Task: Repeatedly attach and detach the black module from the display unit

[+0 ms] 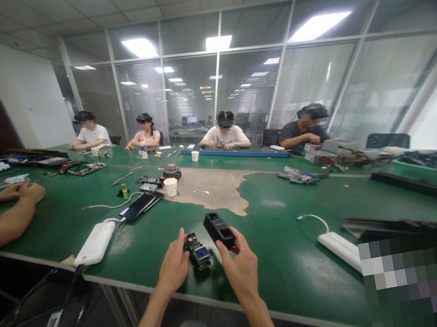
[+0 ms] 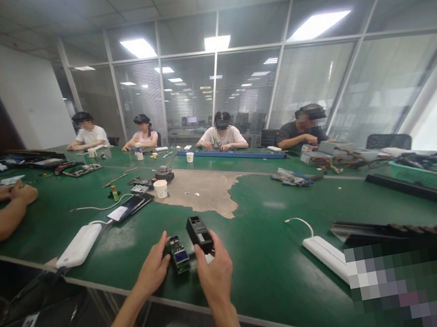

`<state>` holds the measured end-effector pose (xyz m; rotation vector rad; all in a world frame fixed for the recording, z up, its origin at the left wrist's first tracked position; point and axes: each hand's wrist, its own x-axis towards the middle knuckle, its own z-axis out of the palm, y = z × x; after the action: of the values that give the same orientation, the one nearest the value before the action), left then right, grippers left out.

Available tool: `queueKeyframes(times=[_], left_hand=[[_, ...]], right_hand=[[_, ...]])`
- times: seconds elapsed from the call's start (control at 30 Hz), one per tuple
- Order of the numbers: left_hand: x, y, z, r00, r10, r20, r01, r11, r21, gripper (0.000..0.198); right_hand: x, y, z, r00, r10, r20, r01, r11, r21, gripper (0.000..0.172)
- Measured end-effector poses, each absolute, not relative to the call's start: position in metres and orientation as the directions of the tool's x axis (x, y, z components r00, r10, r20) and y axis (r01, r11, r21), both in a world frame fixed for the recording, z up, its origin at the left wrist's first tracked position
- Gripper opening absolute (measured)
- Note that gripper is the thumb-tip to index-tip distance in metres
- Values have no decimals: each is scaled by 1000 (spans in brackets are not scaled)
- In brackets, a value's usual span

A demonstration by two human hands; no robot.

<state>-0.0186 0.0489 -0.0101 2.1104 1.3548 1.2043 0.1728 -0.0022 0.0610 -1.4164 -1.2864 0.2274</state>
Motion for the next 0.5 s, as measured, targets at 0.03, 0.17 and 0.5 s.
queueKeyframes(times=[0.03,0.17,0.5], left_hand=[[-19,48,-9,178,872,455,572,-468,673,65],[-20,48,-8,191,886,423,615,-444,652,62],[-21,46,-7,190,903,386,677,-405,614,62]], right_hand=[[178,-1,54,380,772,510,565,243,-789,55],[191,4,29,349,792,501,626,200,-753,53],[194,9,6,277,823,496,746,141,-651,52]])
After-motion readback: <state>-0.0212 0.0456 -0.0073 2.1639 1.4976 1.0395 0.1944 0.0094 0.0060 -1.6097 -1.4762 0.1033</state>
